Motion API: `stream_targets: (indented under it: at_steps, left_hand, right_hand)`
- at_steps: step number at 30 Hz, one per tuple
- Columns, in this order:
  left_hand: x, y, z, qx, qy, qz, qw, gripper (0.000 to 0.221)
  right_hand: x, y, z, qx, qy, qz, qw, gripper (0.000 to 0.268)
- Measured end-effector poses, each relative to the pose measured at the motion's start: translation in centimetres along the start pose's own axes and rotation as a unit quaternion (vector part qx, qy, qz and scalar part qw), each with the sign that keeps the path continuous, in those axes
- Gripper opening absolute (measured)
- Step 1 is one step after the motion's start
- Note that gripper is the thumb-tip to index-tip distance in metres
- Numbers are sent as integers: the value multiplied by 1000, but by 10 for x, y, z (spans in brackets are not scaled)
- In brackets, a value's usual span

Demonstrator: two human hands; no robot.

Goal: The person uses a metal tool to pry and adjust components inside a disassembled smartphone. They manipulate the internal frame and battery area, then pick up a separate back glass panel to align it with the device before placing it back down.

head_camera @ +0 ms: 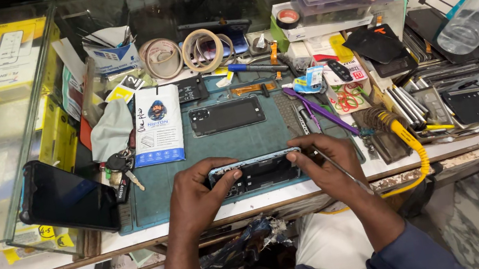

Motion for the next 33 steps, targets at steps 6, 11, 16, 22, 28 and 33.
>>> stream_targets:
  at_steps: [6,11,16,22,28,33]
  left_hand:
    - [0,0,-3,8,-5,-6,1000,23]
    - [0,-1,-5,24,-44,0,999,23]
    - [1,0,-3,12,3,-15,1000,23]
    - [-1,1,-12,50,-18,-33,998,30]
    - [-3,10,-26,147,100,-59,982,66]
    - [-9,25,-37,334,197,-76,919,88]
  right_hand:
    - [4,-7,-9,24,21,20,999,25]
    - [1,-7,-20,59,42,39,997,28]
    - [2,-7,-28,75,43,45,995,29]
    - [0,-4,-32,115,7,53,992,34]
    - [-1,-1,-28,84,11,46,995,43]
    - [0,-1,-28,101,10,46,994,43]
Point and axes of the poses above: each hand's wrist, its own x-axis towards the middle knuckle, its own y-axis out of the palm, z = x × y, the point moved 2 cm from there along x, towards the middle knuckle, and after that the axes turned 3 degrees about x, right-handed, at the moved point
